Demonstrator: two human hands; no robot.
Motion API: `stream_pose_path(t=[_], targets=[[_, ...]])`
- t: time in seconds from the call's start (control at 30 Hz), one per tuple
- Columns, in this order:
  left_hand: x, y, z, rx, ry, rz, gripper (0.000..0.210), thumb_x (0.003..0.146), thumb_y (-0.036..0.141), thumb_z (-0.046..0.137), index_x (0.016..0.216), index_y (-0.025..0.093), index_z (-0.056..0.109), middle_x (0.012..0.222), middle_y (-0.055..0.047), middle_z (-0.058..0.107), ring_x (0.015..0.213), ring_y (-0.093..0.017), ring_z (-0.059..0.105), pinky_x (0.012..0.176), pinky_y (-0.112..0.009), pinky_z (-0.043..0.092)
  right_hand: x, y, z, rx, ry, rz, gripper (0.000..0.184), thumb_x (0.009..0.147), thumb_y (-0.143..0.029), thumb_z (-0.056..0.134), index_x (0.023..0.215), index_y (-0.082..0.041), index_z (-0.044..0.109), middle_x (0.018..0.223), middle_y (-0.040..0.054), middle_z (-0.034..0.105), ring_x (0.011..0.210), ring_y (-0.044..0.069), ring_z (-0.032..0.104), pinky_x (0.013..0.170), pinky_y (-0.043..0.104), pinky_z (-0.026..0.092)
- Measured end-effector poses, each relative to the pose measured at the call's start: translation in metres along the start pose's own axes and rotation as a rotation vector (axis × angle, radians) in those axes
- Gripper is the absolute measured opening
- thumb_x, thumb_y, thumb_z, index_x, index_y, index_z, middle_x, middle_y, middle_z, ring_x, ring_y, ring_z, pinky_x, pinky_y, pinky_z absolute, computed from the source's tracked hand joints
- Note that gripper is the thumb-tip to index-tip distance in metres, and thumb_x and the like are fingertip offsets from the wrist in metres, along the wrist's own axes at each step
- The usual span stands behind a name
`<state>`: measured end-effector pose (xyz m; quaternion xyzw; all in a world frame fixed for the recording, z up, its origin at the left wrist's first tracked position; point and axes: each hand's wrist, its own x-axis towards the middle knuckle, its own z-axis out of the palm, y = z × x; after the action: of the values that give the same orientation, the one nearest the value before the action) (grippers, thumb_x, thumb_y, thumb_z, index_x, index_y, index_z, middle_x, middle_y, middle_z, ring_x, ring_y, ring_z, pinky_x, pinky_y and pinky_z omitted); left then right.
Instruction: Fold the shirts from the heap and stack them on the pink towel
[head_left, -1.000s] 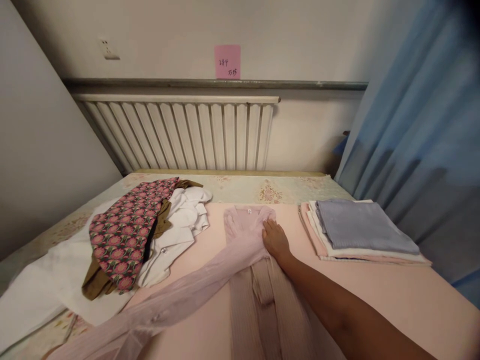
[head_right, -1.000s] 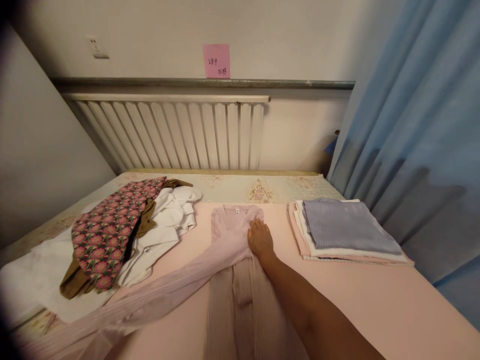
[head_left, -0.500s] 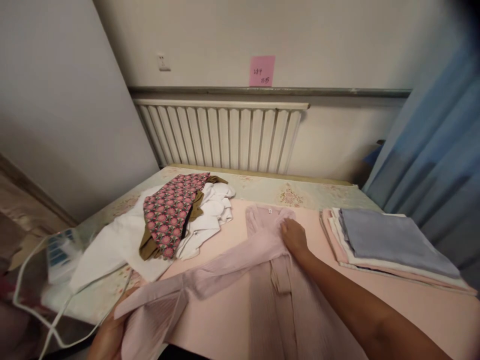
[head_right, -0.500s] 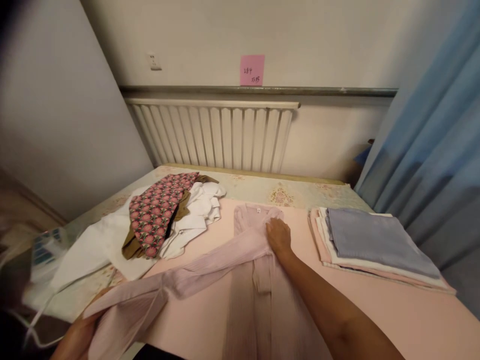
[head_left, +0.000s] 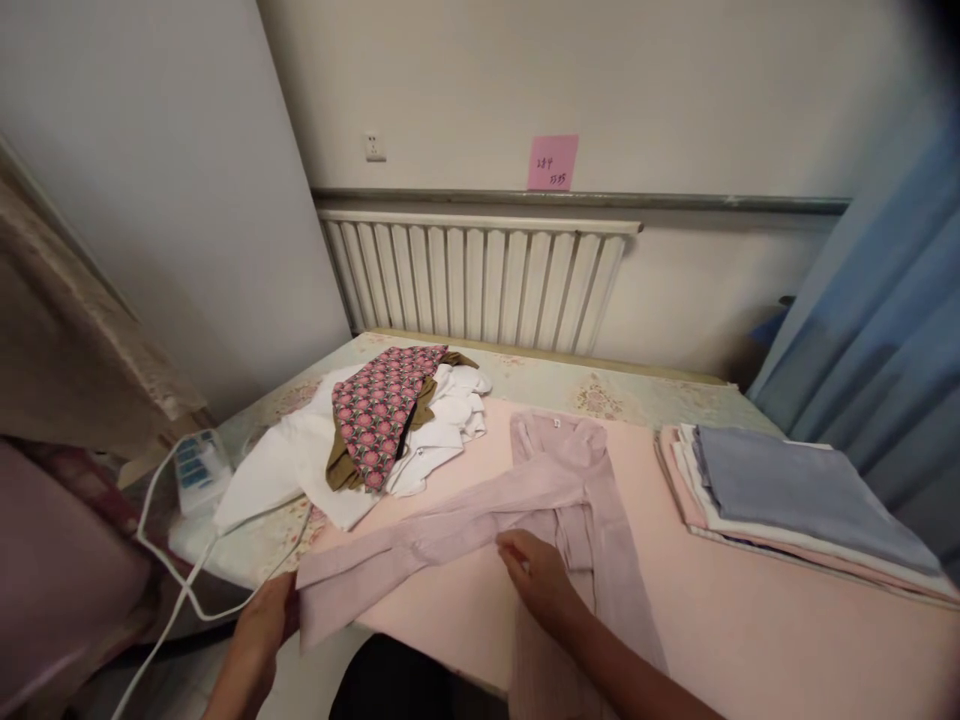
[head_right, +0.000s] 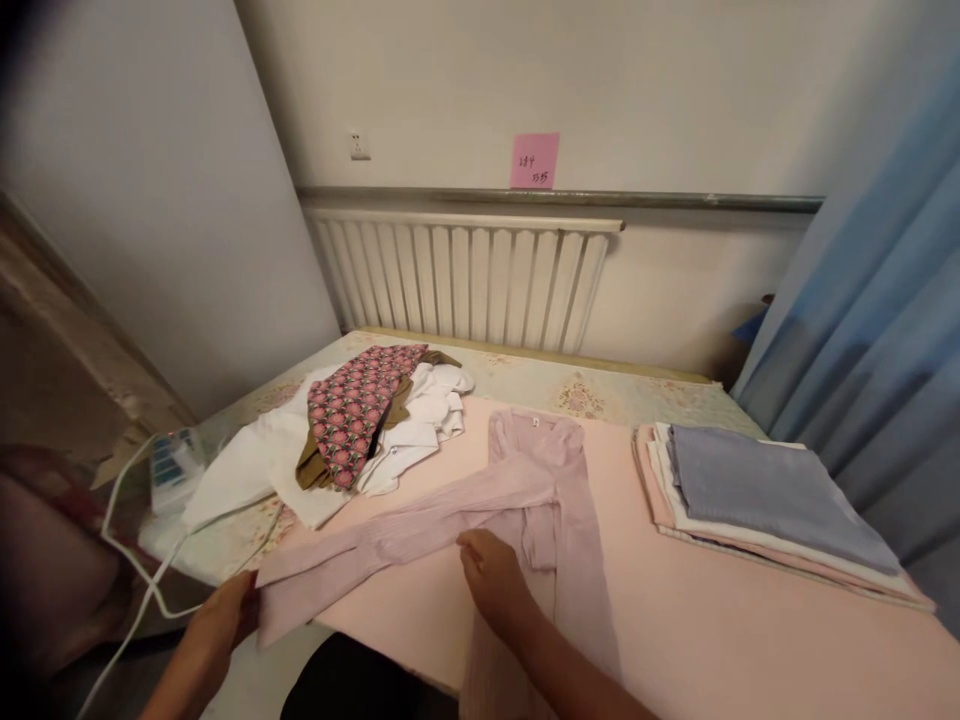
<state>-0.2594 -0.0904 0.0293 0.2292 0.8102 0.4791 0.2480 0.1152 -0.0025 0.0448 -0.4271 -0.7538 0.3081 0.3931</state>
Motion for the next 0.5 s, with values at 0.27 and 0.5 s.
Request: stream_pose_path(t=[0.27,0.5], targets=[[-0.009,-0.021,0.002,-0.309,-0.212,-0.419,0.042,0.071,0.052,0.067,0.094,0.019,0.058,0.075,0.001,0.063,0.061,-0.016,0.063,0.061,-0.035,0.057,-0.058,-0.012,-0.032,0.119,-0.141,0.258,0.021,0.084,-0.030,0.046,0.088,-0.020,0.064,0.079,0.0037,0.068,0.071,0.018,0.065,0.069,0.028,0.049],[-0.010,-0.014,0.014,-0.334,-0.200,-0.413,0.030,0.066,0.033,0.075,0.074,0.021,0.049,0.052,0.007,0.050,0.043,-0.010,0.050,0.044,-0.023,0.050,-0.100,-0.005,-0.045,0.196,-0.121,0.380,0.023,0.083,-0.034,0.047,0.089,-0.018,0.063,0.078,0.0036,0.067,0.063,0.016,0.064,0.062,0.025,0.047]])
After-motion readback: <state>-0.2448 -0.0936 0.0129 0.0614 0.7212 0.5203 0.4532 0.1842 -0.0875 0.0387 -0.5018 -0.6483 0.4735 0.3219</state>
